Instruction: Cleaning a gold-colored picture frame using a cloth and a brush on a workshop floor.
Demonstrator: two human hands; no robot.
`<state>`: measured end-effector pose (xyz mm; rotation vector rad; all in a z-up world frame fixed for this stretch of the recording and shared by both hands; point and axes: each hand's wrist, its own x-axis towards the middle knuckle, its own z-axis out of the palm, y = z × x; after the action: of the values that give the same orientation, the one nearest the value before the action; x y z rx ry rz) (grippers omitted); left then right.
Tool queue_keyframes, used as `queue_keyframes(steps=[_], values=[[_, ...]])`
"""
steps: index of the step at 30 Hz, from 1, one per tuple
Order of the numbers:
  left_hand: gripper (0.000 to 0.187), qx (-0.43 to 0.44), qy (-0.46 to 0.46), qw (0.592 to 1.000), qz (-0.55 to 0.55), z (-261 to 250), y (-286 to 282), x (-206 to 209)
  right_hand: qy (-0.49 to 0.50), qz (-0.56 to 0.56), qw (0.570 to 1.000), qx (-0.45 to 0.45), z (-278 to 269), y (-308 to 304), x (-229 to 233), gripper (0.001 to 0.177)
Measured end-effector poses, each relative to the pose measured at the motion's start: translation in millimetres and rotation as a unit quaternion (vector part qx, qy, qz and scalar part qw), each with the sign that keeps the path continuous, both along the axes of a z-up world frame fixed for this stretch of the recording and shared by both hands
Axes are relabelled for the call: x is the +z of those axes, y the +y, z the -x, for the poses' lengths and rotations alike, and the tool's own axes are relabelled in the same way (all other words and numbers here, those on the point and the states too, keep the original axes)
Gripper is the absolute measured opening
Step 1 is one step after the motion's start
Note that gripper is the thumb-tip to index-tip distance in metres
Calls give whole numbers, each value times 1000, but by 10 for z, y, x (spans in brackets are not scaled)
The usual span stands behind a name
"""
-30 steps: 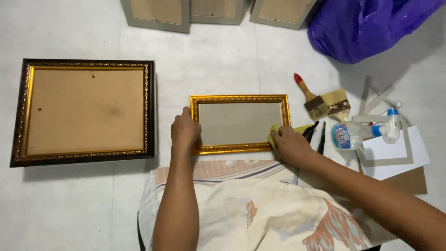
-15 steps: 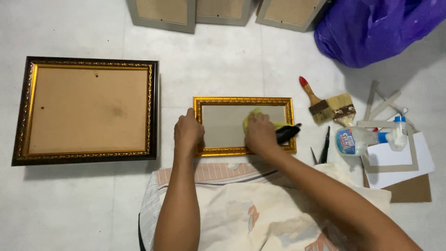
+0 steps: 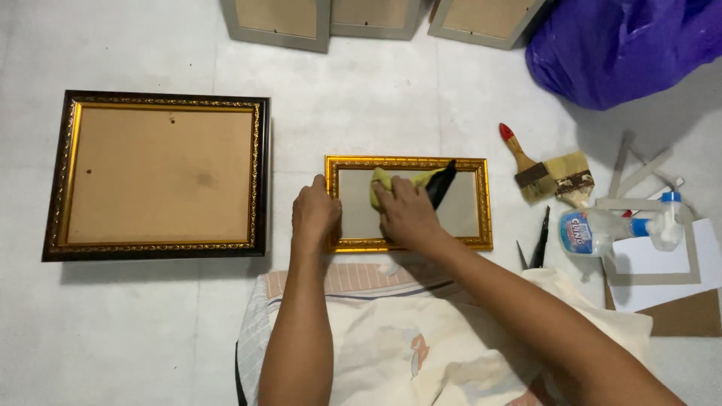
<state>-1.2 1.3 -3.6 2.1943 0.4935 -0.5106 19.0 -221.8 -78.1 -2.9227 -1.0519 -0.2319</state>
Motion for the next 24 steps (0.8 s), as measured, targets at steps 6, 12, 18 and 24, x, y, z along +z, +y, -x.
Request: queue_keyframes(steps=[6,12,18,24], values=[[46,5,-1,1000,7,-9,3,-167,-14,127,990,-57,-95,-566,-148,62],[49,11,17,1000,5,-27,-13,-34,226,1,957,-183,-502,-107,393,42],[46,-13,8,1000,-6,-34,-2,-72,275,-26,953,-124,-690,839,478,41],[41,-7,17,1000,-8,-28,-61,23,284,-1,950,-131,-843,1082,360,36]])
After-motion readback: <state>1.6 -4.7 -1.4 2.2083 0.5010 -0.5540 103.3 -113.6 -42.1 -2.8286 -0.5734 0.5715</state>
